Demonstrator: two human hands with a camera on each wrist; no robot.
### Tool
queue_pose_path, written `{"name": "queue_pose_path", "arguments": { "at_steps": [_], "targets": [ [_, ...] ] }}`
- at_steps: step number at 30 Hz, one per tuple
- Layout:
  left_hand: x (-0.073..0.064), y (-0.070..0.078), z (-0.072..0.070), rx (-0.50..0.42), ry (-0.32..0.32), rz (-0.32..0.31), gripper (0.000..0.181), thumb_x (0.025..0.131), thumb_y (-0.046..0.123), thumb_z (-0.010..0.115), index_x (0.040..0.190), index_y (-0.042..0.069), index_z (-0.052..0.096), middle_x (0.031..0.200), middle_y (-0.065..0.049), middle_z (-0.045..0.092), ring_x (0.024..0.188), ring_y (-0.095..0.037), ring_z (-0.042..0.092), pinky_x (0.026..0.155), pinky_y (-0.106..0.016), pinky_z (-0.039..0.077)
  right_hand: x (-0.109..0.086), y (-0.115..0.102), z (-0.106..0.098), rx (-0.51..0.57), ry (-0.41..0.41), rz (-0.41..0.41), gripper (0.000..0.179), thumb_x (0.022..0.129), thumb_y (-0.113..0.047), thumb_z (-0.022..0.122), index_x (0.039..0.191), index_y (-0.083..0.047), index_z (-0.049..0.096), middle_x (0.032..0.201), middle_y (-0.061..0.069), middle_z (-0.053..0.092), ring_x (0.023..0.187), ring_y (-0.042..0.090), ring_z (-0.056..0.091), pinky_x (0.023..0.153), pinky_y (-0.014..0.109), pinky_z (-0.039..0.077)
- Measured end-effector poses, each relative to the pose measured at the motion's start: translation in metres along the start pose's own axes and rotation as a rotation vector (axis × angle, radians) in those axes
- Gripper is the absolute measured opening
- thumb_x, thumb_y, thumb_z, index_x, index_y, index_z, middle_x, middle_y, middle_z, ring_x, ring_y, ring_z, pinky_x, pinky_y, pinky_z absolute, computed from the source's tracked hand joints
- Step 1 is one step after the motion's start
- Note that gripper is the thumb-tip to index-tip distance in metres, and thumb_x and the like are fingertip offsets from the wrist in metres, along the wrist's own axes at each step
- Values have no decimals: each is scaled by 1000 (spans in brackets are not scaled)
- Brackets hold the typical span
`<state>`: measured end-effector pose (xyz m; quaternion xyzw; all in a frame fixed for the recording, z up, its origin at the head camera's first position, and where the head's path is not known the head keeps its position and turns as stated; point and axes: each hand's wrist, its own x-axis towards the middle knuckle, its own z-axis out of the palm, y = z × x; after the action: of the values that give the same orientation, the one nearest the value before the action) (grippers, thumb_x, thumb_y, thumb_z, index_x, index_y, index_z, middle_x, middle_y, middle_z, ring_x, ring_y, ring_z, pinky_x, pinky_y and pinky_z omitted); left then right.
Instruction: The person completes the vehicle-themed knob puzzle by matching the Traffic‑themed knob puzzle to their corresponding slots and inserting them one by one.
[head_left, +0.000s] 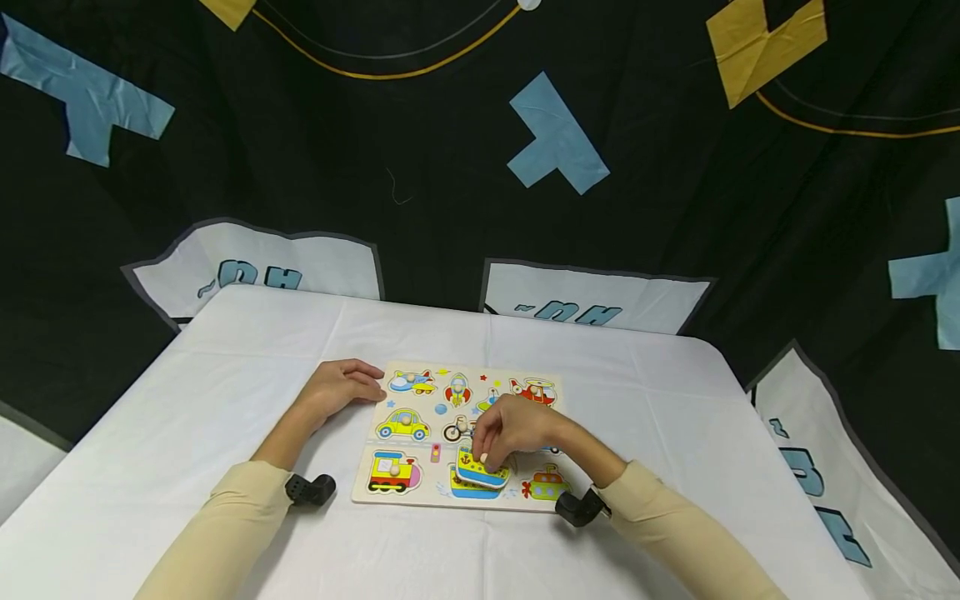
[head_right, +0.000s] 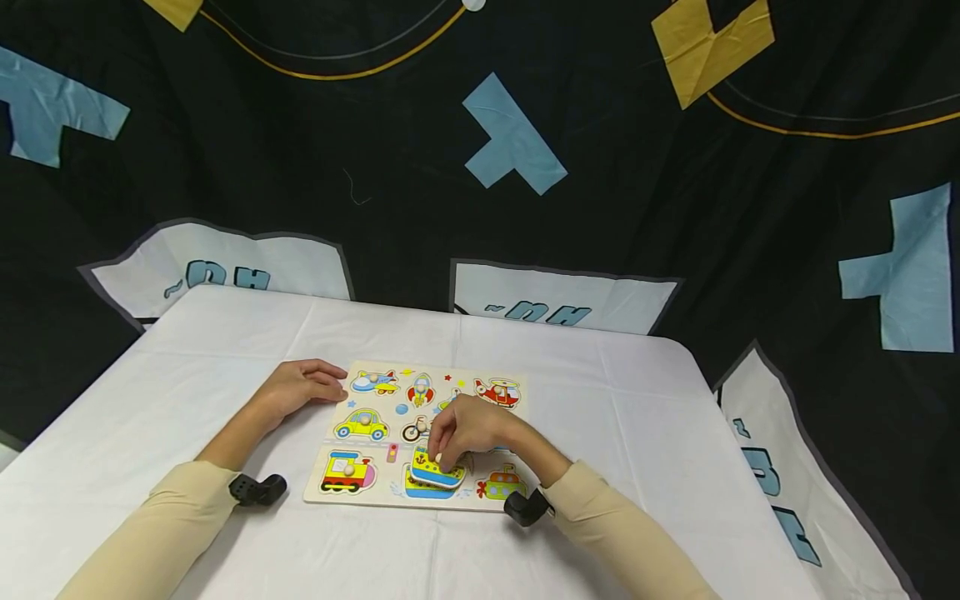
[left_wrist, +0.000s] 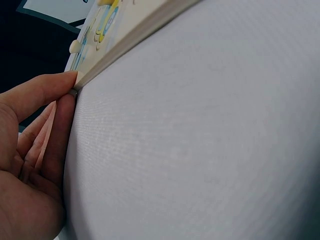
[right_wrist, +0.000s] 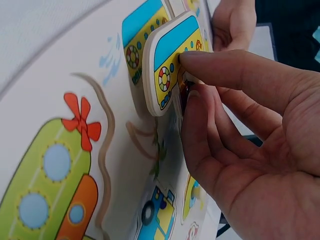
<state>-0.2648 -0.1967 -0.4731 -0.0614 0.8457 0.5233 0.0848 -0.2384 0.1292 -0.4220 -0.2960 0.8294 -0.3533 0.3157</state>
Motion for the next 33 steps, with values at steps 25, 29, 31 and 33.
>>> {"name": "queue_pose_path", "arguments": {
  "at_steps": [25,29,31,33],
  "targets": [
    [3,-2,-1,3,5,-5,46,81,23,83,122,7,69,91,0,79,90,-15,70,91,-36,48,6,-5,14,-38,-37,3,17,71,1,84,81,-12,79,74,-4,73,67,5,60,65,20,47],
    [3,-2,-1,5,8,-9,46,81,24,83,122,8,69,92,-1,79,90,-16,70,93,-38,47,8,-5,15,-34,-52,-9,18,70,4,84,81,-9,78,75,-2,74,67,5,62,65,19,48],
    [3,-1,0,6,7,-9,46,81,23,83,123,8,69,92,-1,79,90,-16,70,92,-38,47,8,-5,16,-30,-58,-15,18,70,5,83,81,-7,78,75,-1,74,67,5,63,65,20,48],
    [3,-2,0,9,7,-6,46,81,24,83,123,8,69,93,-1,79,92,-16,70,92,-37,47,8,-5,17,-30,-56,-13,18,69,6,83,81,-6,78,74,-2,74,66,5,63,64,19,48]
  ]
}}
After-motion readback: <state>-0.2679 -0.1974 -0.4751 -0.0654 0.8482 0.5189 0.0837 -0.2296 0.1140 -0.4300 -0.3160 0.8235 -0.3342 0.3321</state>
